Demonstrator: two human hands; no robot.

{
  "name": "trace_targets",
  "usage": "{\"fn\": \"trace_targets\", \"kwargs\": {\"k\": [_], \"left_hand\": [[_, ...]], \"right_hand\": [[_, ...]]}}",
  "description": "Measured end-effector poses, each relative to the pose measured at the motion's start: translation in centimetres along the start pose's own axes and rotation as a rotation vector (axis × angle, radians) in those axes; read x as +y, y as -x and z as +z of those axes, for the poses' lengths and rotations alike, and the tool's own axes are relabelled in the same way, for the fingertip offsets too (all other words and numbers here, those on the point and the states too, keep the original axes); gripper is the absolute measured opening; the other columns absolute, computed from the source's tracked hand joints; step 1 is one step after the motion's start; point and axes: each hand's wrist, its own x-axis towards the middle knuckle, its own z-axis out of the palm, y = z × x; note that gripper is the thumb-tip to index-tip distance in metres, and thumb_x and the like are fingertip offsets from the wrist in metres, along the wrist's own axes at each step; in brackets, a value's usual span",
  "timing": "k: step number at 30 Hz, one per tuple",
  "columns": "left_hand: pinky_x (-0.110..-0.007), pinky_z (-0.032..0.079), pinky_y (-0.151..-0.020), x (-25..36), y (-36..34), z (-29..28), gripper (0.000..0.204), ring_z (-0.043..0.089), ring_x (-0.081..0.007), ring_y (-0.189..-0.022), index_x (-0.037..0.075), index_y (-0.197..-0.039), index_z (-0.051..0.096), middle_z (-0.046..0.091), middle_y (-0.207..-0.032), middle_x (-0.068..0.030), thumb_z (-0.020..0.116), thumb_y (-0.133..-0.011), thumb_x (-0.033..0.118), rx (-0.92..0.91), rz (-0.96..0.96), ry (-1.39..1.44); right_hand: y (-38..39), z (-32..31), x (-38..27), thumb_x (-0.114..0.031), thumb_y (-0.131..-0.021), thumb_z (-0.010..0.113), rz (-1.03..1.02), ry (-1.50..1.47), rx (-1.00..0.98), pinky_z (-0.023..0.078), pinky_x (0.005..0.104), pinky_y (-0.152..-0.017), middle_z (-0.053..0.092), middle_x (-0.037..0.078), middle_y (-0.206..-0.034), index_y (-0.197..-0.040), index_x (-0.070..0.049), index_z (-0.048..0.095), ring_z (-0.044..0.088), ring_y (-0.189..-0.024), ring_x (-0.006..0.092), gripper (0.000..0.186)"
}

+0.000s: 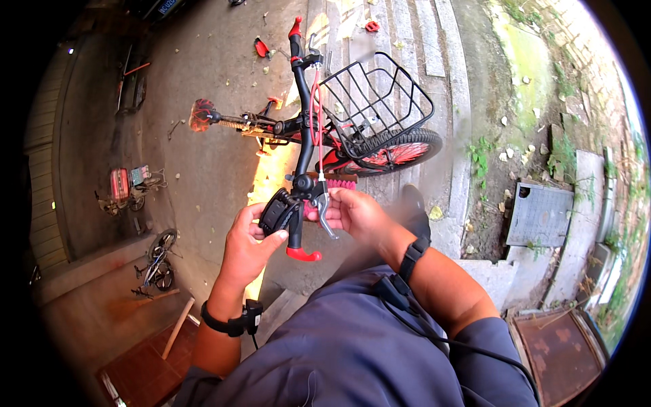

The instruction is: The person adjusts the left handlebar shifter and brake lever on a red bicycle, using a small tool to tighten or loosen components. The person repeatedly manipulates the shifter mechanism and lever while holding the handlebar grip.

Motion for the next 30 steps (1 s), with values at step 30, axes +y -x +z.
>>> {"fn": "trace_targets", "kwargs": {"k": [30], "left_hand": [[-0.044, 0.051, -0.093, 4.2, -6.3, -2.1, 0.043, 0.06, -0.034, -0.11, 0.01, -0.111, 0.065, 0.062, -0.118, -0.009, 0.06, -0.074, -0.011, -0.022, 0.695, -0.744]], "right_hand": [[-0.1, -0.4, -1.4, -0.01, -0.099, 0.054, -0.247, 0.413, 0.282, 0.056, 0.0256, -0.069, 0.065, 0.0, -0.093, -0.117, -0.01, 0.063, 0.067, -0.076, 0.0117, 0.02]]}}
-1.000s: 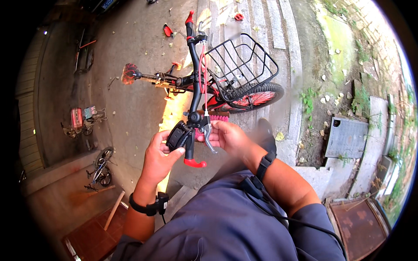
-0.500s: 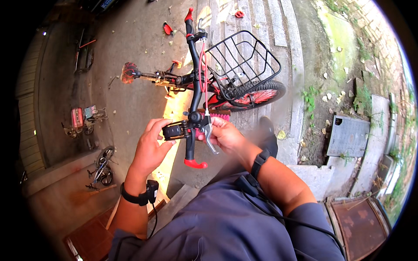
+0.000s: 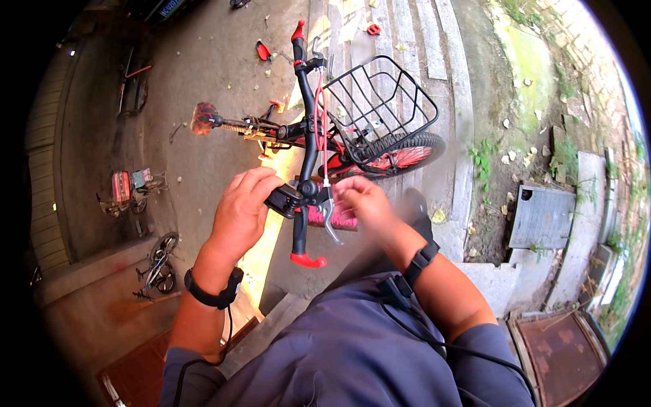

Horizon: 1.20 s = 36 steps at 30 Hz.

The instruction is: The person adjusts the left handlebar shifter and brake lever on a red bicycle, using a small tool to tighten or loosen components. The person repeatedly manipulates the shifter mechanism and lever while holding the handlebar grip.

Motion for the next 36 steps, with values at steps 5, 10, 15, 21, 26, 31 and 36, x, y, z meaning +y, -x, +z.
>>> {"fn": "trace_targets", "kwargs": {"k": [5, 10, 15, 21, 26, 31, 36], "left_hand": [[-0.044, 0.052, -0.093, -0.1, -0.3, 0.2, 0.042, 0.06, -0.0348, -0.113, 0.009, -0.112, 0.064, 0.062, -0.119, -0.0101, 0.059, -0.075, -0.011, 0.018, 0.055, -0.016], [-0.045, 0.052, -0.096, -0.7, -0.4, 0.7, 0.043, 0.059, -0.0374, -0.118, 0.007, -0.114, 0.063, 0.061, -0.12, -0.0116, 0.058, -0.076, -0.011, 0.028, 0.112, -0.017], [-0.045, 0.052, -0.098, -0.8, -0.5, 0.9, 0.043, 0.059, -0.038, -0.119, 0.006, -0.115, 0.063, 0.061, -0.123, -0.0127, 0.058, -0.076, -0.012, 0.056, 0.12, 0.009], [-0.043, 0.05, -0.101, 0.0, -0.1, 1.7, 0.057, 0.059, -0.0365, -0.122, 0.004, -0.133, 0.054, 0.058, -0.131, -0.0155, 0.058, -0.078, -0.012, 0.157, -0.047, 0.073], [-0.036, 0.047, -0.103, 0.0, 1.8, 3.5, 0.061, 0.055, -0.0266, -0.129, -0.002, -0.145, 0.041, 0.053, -0.139, -0.0181, 0.054, -0.086, -0.008, 0.104, -0.618, 0.87], [-0.034, 0.051, -0.096, 1.8, 0.9, 2.9, 0.065, 0.058, -0.0221, -0.122, -0.008, -0.144, 0.039, 0.055, -0.136, -0.021, 0.066, -0.085, 0.002, -0.066, -0.554, 1.029], [-0.035, 0.052, -0.09, 2.2, -0.2, 2.8, 0.064, 0.064, -0.0271, -0.104, 0.0, -0.139, 0.05, 0.058, -0.118, -0.0166, 0.072, -0.08, 0.005, -0.072, -0.366, 0.624]], "right_hand": [[0.6, 3.1, -4.5, -0.013, -0.098, 0.064, -0.384, 0.221, -0.047, 0.051, 0.0241, -0.063, 0.064, 0.0, -0.098, -0.118, -0.006, 0.061, 0.061, -0.076, 0.0075, 0.022], [-1.1, 6.3, -7.6, -0.014, -0.095, 0.071, -0.306, 0.634, -0.288, 0.051, 0.0236, -0.071, 0.067, 0.004, -0.101, -0.14, -0.002, 0.048, 0.06, -0.085, 0.0075, 0.052], [-3.1, 5.5, -7.0, -0.006, -0.093, 0.072, -0.302, 0.548, -0.481, 0.051, 0.0247, -0.072, 0.066, 0.004, -0.095, -0.151, -0.001, 0.037, 0.061, -0.084, 0.0079, 0.068], [-1.5, 6.1, -8.7, -0.003, -0.09, 0.072, -0.151, 0.499, -0.401, 0.051, 0.0238, -0.064, 0.064, 0.003, -0.091, -0.155, -0.004, 0.033, 0.061, -0.076, 0.0079, 0.076], [-0.7, 5.8, -7.8, 0.0, -0.088, 0.073, -0.197, 0.389, -0.362, 0.052, 0.0239, -0.066, 0.064, 0.004, -0.095, -0.158, -0.007, 0.028, 0.062, -0.078, 0.009, 0.083], [-0.1, 5.8, -7.4, 0.006, -0.085, 0.075, -0.287, 0.263, -0.3, 0.056, 0.0278, -0.079, 0.065, 0.007, -0.111, -0.159, -0.009, 0.025, 0.065, -0.093, 0.0122, 0.091], [0.8, 4.2, -7.3, -0.002, -0.089, 0.075, -0.339, 0.272, -0.357, 0.056, 0.027, -0.076, 0.068, 0.005, -0.105, -0.157, -0.01, 0.034, 0.066, -0.089, 0.0105, 0.08]]}}
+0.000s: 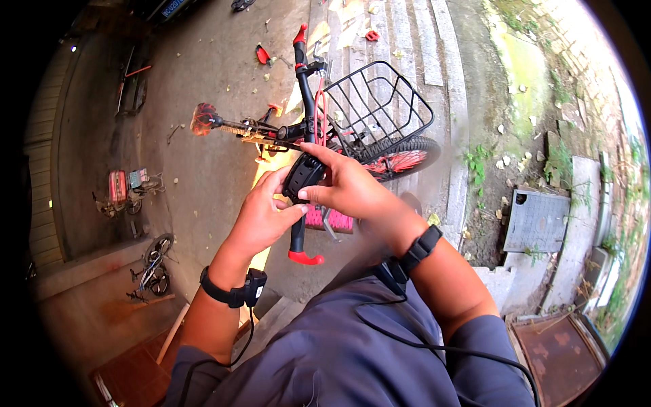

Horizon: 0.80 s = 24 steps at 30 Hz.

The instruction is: The person adjusts the left handlebar shifter and brake lever on a red bicycle, using a small tool to tighten or loosen components. The person repeatedly manipulates the shifter mechanism and lever while holding the handlebar grip.

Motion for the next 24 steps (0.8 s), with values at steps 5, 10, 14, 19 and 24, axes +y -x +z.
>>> {"fn": "trace_targets", "kwargs": {"k": [5, 10, 14, 19, 24], "left_hand": [[-0.039, 0.052, -0.088, 1.5, -0.2, -0.8, 0.061, 0.063, -0.0309, -0.099, 0.003, -0.138, 0.052, 0.057, -0.115, -0.0157, 0.069, -0.079, 0.002, -0.107, -0.003, -0.011], [-0.04, 0.052, -0.09, 1.4, -0.4, -0.7, 0.059, 0.063, -0.0337, -0.102, 0.004, -0.134, 0.055, 0.057, -0.116, -0.0154, 0.061, -0.077, -0.005, -0.152, 0.106, -0.113], [-0.037, 0.049, -0.101, 1.2, 0.1, -1.1, 0.056, 0.06, -0.0307, -0.116, 0.003, -0.127, 0.059, 0.056, -0.125, -0.0139, 0.051, -0.073, -0.012, -0.225, 0.146, -0.161], [-0.037, 0.045, -0.105, 0.6, 0.1, -1.0, 0.059, 0.056, -0.0324, -0.124, 0.004, -0.123, 0.063, 0.056, -0.127, -0.014, 0.047, -0.069, -0.015, -0.259, 0.237, -0.181], [-0.034, 0.051, -0.096, -0.6, 2.2, 1.0, 0.063, 0.056, -0.0289, -0.124, 0.002, -0.134, 0.054, 0.052, -0.135, -0.015, 0.046, -0.075, -0.017, 0.01, 0.063, 0.18]], "right_hand": [[2.6, -1.3, -3.2, -0.03, -0.101, 0.064, 0.18, 0.296, 0.119, 0.051, 0.024, -0.062, 0.067, 0.001, -0.081, -0.146, -0.003, 0.049, 0.066, -0.072, 0.0087, 0.055], [5.1, -1.7, -3.9, -0.036, -0.102, 0.061, 0.281, 0.513, 0.192, 0.052, 0.0259, -0.06, 0.066, 0.003, -0.077, -0.136, -0.001, 0.06, 0.062, -0.066, 0.0085, 0.049], [6.3, -1.6, -3.1, -0.037, -0.098, 0.067, 0.263, 0.658, 0.09, 0.054, 0.0317, -0.075, 0.071, 0.009, -0.088, -0.13, -0.002, 0.065, 0.067, -0.08, 0.0157, 0.047], [7.0, 0.6, -0.4, -0.028, -0.097, 0.07, 0.405, 0.328, 0.08, 0.047, 0.028, -0.064, 0.063, 0.001, -0.078, -0.119, -0.001, 0.067, 0.056, -0.069, 0.0077, 0.035], [7.0, 1.1, 0.8, -0.024, -0.1, 0.066, 0.371, 0.28, -0.004, 0.044, 0.0227, -0.055, 0.058, -0.005, -0.073, -0.1, -0.003, 0.067, 0.055, -0.062, 0.0043, 0.021]]}}
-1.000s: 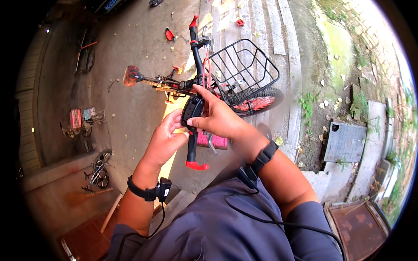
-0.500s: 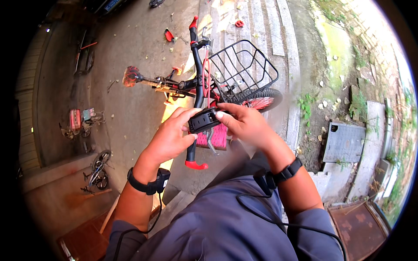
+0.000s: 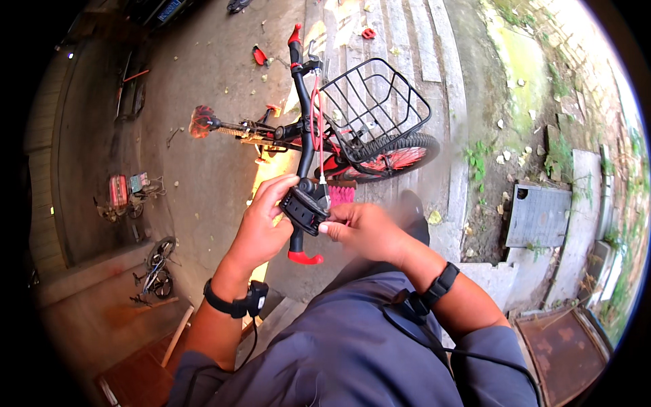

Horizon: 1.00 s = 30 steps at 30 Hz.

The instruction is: The person adjusts the left handlebar shifter and brake lever on a red bicycle, using a small tool to tighten or loosen components. The person repeatedly manipulates the shifter mechanism and lever while holding the handlebar grip.

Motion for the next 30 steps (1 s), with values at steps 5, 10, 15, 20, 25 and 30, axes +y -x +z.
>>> {"fn": "trace_targets", "kwargs": {"k": [5, 10, 15, 20, 25, 30], "left_hand": [[-0.033, 0.053, -0.096, -0.3, 2.6, 1.9, 0.059, 0.057, -0.0218, -0.121, -0.005, -0.146, 0.029, 0.049, -0.138, -0.0188, 0.06, -0.096, 0.0, 0.199, -0.361, 0.57], [-0.031, 0.057, -0.085, -1.4, 3.6, 4.7, 0.069, 0.063, -0.0173, -0.107, -0.004, -0.147, 0.02, 0.059, -0.122, -0.0159, 0.066, -0.097, 0.008, 0.213, -0.226, 0.473], [-0.03, 0.054, -0.088, 0.1, 3.1, 3.4, 0.075, 0.063, -0.0147, -0.1, -0.007, -0.146, 0.02, 0.063, -0.115, -0.0147, 0.07, -0.091, 0.0, 0.179, -0.325, 0.425], [-0.029, 0.056, -0.082, 0.9, 2.3, 2.1, 0.071, 0.063, -0.0134, -0.099, -0.007, -0.141, 0.024, 0.063, -0.113, -0.0146, 0.07, -0.087, -0.003, 0.116, -0.369, 0.378], [-0.029, 0.056, -0.082, 0.2, 2.2, 1.5, 0.066, 0.063, -0.0132, -0.097, -0.006, -0.139, 0.03, 0.062, -0.11, -0.0121, 0.069, -0.086, -0.003, 0.073, -0.341, 0.39], [-0.028, 0.055, -0.081, 0.5, 1.9, 1.1, 0.064, 0.062, -0.0115, -0.094, -0.005, -0.139, 0.033, 0.062, -0.107, -0.0096, 0.069, -0.086, -0.004, 0.056, -0.345, 0.341]], "right_hand": [[1.2, 2.1, 0.7, -0.024, -0.1, 0.066, -0.034, -0.102, 0.02, 0.045, 0.0197, -0.051, 0.063, -0.004, -0.079, -0.104, -0.005, 0.066, 0.06, -0.059, 0.0032, 0.019], [1.3, 3.3, 1.3, -0.02, -0.099, 0.067, 0.035, -0.295, 0.001, 0.052, 0.0251, -0.058, 0.068, 0.0, -0.086, -0.114, -0.004, 0.067, 0.061, -0.065, 0.0077, 0.023], [1.7, 1.9, 1.1, -0.022, -0.102, 0.063, 0.064, -0.261, -0.024, 0.049, 0.0198, -0.055, 0.068, -0.001, -0.091, -0.113, -0.006, 0.067, 0.065, -0.065, 0.0054, 0.02], [-1.8, 0.3, 4.4, -0.033, -0.104, 0.056, 0.111, -0.641, 0.265, 0.051, 0.0258, -0.056, 0.069, 0.003, -0.082, -0.121, -0.008, 0.066, 0.064, -0.061, 0.0122, 0.032], [-5.2, 0.5, 5.3, -0.046, -0.106, 0.047, 0.177, -0.754, 0.052, 0.045, 0.0245, -0.048, 0.061, 0.004, -0.064, -0.11, -0.007, 0.066, 0.058, -0.051, 0.0125, 0.043], [-5.7, 0.8, 5.4, -0.049, -0.106, 0.047, 0.138, -0.857, 0.014, 0.04, 0.0232, -0.043, 0.059, 0.004, -0.062, -0.104, -0.007, 0.064, 0.055, -0.047, 0.0111, 0.046]]}}
